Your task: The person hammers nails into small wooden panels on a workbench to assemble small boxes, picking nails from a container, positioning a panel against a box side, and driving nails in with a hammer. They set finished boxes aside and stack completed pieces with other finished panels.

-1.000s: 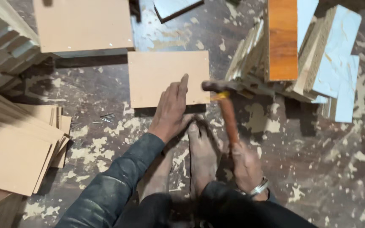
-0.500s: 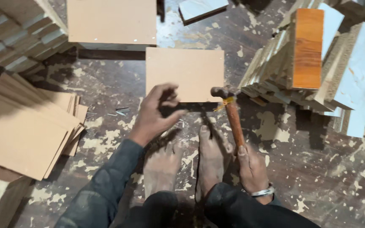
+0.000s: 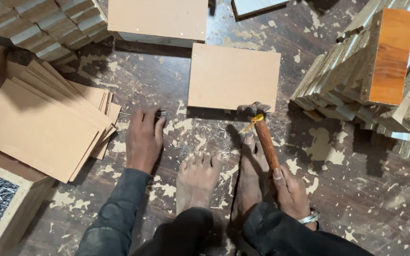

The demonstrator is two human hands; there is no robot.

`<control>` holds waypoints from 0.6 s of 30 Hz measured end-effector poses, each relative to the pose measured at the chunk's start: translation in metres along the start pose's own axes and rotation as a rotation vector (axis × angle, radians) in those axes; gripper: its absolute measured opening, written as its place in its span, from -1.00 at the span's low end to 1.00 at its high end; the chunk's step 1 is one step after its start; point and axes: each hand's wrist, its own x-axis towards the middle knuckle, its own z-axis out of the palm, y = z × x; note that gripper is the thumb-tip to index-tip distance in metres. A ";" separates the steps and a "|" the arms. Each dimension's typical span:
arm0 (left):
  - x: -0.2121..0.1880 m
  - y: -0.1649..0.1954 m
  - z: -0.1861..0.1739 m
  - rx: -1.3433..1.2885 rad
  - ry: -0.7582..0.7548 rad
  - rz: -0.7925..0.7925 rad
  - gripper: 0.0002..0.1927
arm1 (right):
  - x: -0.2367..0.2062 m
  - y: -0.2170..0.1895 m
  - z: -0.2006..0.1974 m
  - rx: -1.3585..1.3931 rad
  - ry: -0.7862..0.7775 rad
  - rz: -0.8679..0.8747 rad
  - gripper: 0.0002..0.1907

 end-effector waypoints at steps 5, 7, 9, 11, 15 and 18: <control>0.015 -0.022 0.008 0.156 -0.155 0.053 -0.84 | -0.003 -0.008 0.000 0.010 -0.008 0.021 -0.69; 0.015 -0.032 0.012 0.218 -0.144 0.112 -0.86 | -0.003 -0.010 0.000 0.009 -0.017 -0.003 -0.68; 0.016 -0.042 0.016 0.443 -0.213 0.215 -0.81 | -0.003 -0.010 0.000 0.000 -0.014 -0.008 -0.68; 0.018 -0.049 0.021 0.571 -0.261 0.247 -0.81 | -0.002 -0.010 0.000 -0.014 0.002 -0.001 -0.68; 0.018 -0.051 0.023 0.580 -0.305 0.130 -0.86 | -0.002 -0.009 0.000 -0.025 -0.007 -0.043 -0.67; 0.013 -0.044 0.014 0.579 -0.310 0.033 -0.73 | -0.003 -0.008 0.000 -0.023 -0.013 -0.016 -0.67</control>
